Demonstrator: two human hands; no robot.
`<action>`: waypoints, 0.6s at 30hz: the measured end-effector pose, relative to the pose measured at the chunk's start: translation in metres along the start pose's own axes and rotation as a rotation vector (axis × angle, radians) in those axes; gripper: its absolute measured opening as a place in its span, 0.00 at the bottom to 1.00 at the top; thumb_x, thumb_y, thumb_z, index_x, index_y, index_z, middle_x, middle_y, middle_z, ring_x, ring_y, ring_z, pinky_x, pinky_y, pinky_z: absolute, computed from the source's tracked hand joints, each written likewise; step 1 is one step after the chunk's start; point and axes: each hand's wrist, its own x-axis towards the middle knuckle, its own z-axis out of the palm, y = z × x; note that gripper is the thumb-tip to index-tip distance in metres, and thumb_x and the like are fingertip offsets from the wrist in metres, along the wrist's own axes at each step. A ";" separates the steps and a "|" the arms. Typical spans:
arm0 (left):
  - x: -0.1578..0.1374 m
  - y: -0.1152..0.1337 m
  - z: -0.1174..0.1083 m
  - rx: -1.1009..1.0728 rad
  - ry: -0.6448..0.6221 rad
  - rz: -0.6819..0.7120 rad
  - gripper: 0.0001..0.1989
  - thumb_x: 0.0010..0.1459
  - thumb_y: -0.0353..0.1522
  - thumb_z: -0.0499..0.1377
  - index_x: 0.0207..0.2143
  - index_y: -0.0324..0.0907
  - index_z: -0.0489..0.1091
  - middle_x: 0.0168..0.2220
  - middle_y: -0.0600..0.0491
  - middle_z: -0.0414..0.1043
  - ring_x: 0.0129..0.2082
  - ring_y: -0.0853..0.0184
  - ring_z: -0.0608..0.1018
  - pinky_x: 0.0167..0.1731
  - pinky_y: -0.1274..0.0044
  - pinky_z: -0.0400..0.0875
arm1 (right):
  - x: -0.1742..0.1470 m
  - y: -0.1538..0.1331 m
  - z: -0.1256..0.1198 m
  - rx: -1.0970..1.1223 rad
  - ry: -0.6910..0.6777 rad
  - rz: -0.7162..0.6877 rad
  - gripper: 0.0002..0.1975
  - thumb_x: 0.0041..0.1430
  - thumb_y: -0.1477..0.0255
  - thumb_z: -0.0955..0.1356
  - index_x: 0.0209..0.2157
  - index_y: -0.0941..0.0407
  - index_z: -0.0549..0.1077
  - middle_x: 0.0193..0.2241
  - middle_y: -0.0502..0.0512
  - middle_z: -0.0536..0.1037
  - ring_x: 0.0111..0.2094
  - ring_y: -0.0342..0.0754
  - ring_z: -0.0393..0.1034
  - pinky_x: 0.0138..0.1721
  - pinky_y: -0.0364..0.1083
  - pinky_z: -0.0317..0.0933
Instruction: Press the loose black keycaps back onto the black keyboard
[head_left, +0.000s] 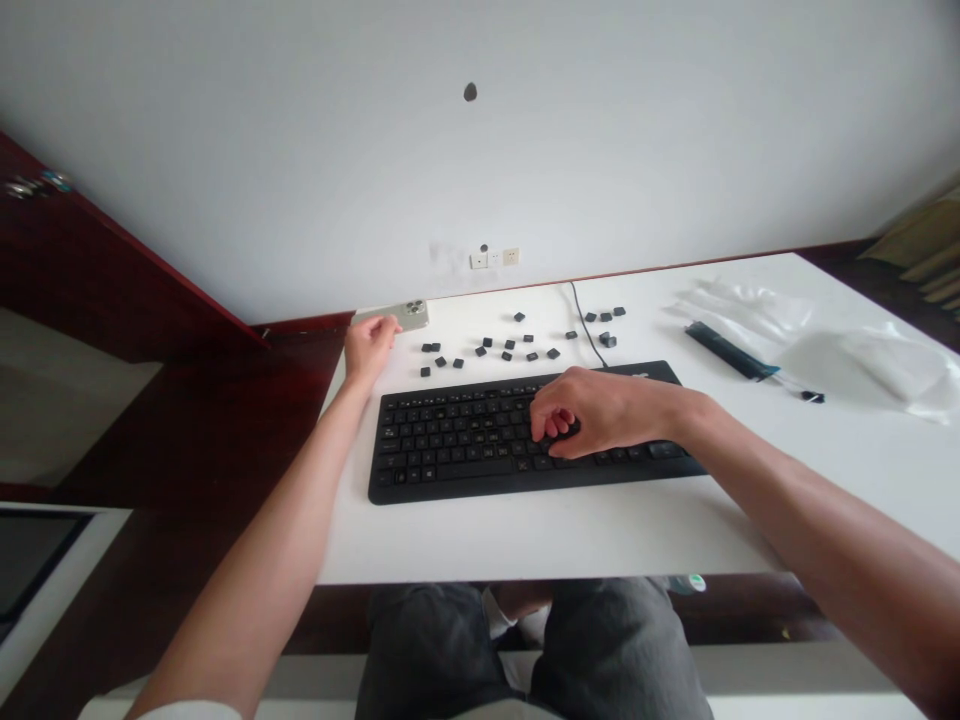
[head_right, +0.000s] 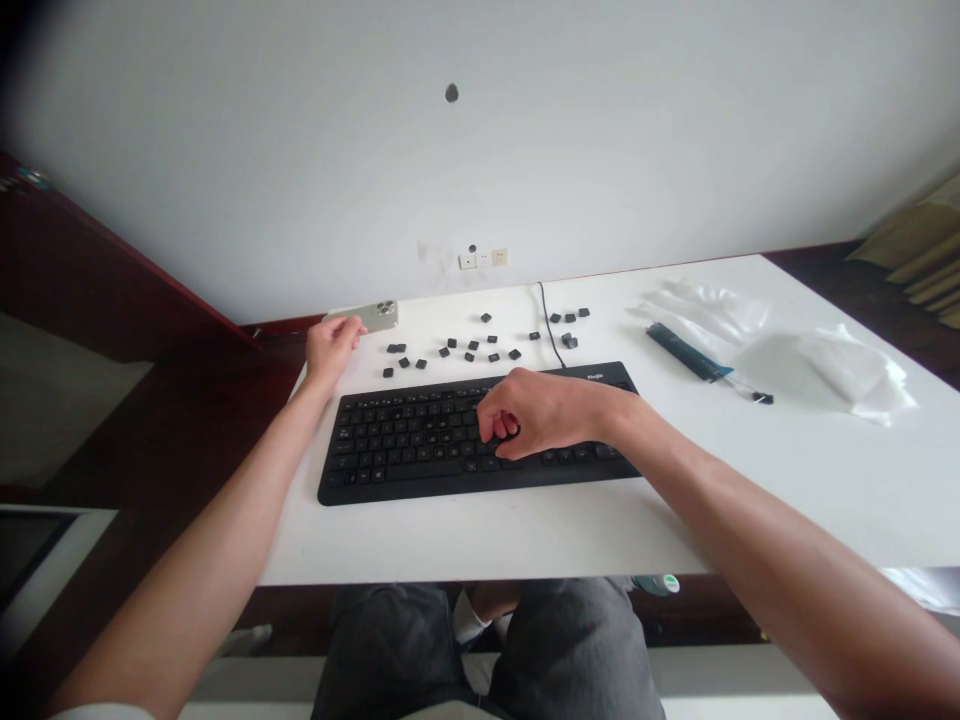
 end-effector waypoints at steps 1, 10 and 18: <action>0.000 0.001 0.000 0.007 -0.004 0.006 0.15 0.60 0.40 0.60 0.27 0.41 0.79 0.20 0.55 0.70 0.22 0.68 0.71 0.26 0.77 0.62 | 0.000 -0.001 0.000 -0.019 -0.002 0.000 0.05 0.58 0.70 0.73 0.38 0.53 0.82 0.36 0.53 0.82 0.35 0.47 0.75 0.35 0.45 0.66; 0.000 -0.001 0.001 0.007 -0.007 0.013 0.14 0.60 0.39 0.60 0.26 0.41 0.79 0.20 0.55 0.70 0.22 0.68 0.72 0.27 0.77 0.63 | -0.001 -0.004 -0.002 -0.047 -0.017 0.058 0.08 0.60 0.67 0.74 0.39 0.54 0.81 0.37 0.54 0.82 0.36 0.48 0.74 0.36 0.45 0.66; -0.001 0.002 0.001 0.003 -0.012 -0.009 0.15 0.60 0.40 0.60 0.26 0.41 0.78 0.20 0.55 0.71 0.22 0.68 0.72 0.27 0.77 0.62 | 0.001 -0.014 0.002 -0.045 0.058 -0.061 0.08 0.60 0.72 0.71 0.42 0.55 0.82 0.38 0.54 0.82 0.36 0.46 0.74 0.37 0.44 0.66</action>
